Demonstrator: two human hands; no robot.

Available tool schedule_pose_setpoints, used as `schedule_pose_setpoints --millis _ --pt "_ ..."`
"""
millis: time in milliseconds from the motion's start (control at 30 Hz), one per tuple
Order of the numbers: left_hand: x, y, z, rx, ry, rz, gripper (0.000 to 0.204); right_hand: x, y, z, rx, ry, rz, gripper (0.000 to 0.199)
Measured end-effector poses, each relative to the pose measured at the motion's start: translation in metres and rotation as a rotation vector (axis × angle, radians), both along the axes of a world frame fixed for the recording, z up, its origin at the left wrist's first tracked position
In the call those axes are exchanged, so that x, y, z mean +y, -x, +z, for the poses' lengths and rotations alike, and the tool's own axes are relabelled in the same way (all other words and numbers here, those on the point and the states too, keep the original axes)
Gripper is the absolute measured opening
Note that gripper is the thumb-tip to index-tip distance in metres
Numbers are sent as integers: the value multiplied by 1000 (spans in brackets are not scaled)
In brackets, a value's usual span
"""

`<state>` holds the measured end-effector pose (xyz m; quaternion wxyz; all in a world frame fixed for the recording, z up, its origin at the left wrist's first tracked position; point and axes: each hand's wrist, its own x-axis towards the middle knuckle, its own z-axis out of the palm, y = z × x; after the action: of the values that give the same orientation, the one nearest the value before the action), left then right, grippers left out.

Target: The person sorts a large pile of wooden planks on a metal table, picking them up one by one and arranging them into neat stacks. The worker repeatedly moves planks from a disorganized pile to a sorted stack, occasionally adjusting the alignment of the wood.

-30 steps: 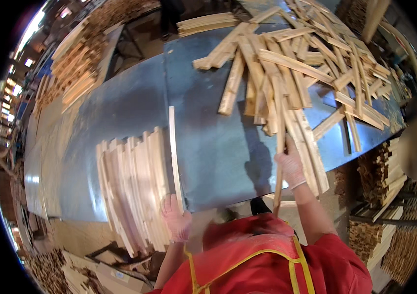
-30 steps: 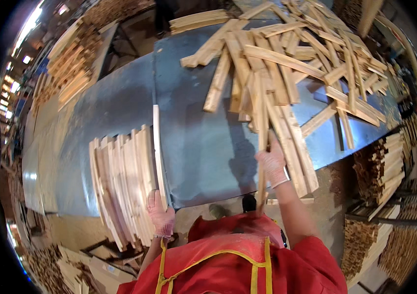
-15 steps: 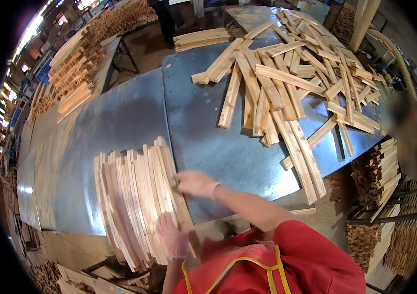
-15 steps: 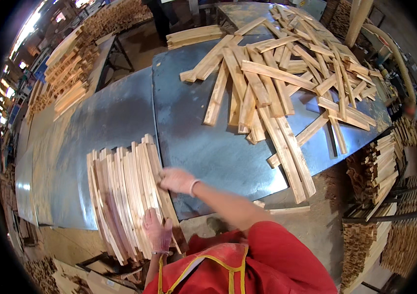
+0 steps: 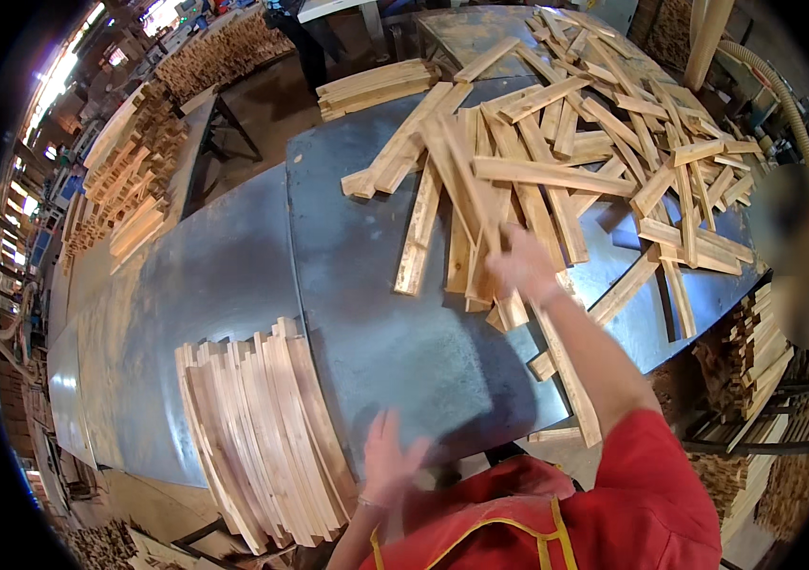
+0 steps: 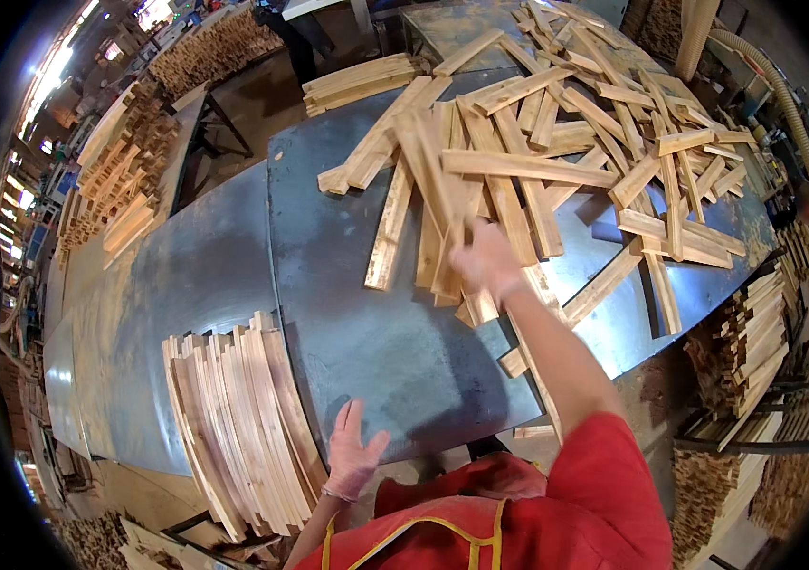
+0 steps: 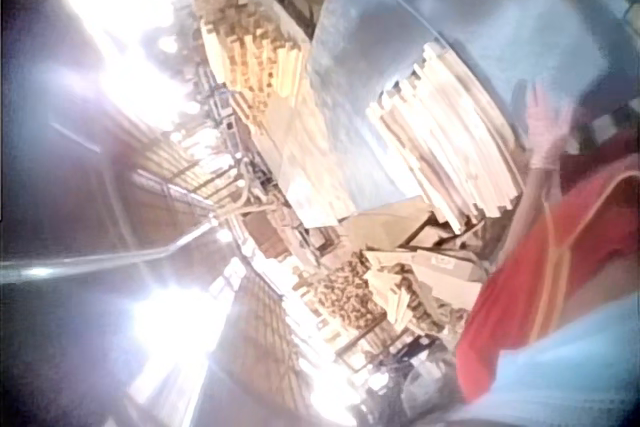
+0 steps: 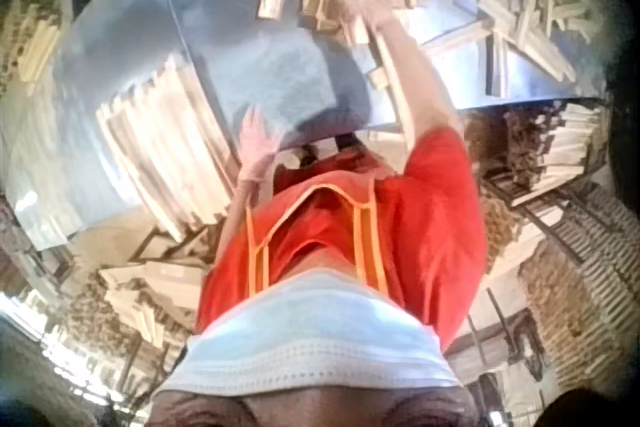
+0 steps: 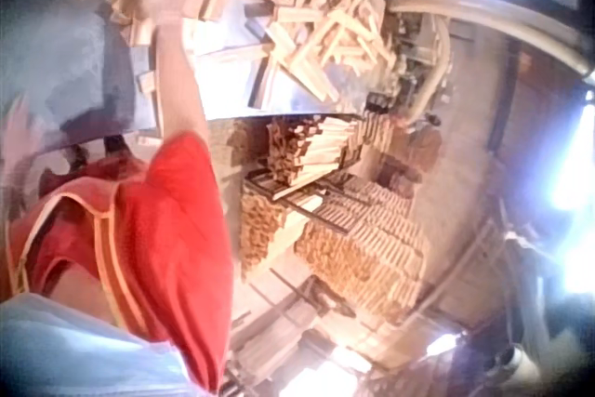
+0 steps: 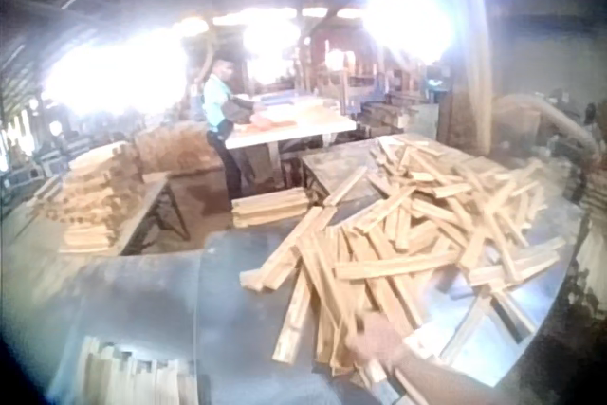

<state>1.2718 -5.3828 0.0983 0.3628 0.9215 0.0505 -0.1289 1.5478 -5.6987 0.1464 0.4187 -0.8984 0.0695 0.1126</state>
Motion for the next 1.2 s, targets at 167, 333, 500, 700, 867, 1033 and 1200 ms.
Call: schedule_pose_setpoints --millis 167,333,500,700,867,1033,1200 --pt "-27 -42 -63 314 1023 180 59 1 116 -43 108 -431 -74 81" --pt "-50 -46 -29 591 954 323 53 19 44 -67 234 -852 -440 54" --pt "-37 -16 19 345 930 487 49 42 42 -78 201 -1150 -401 50" --pt "5 22 36 216 574 605 53 104 277 -70 324 -542 -95 70" --pt "47 63 1 149 44 353 59 173 346 -67 395 -252 417 64" --pt "76 87 -17 -335 -280 224 66 262 292 -78 381 -103 1129 37" --pt "81 82 5 -272 -265 192 80 189 144 -48 -169 175 432 34"
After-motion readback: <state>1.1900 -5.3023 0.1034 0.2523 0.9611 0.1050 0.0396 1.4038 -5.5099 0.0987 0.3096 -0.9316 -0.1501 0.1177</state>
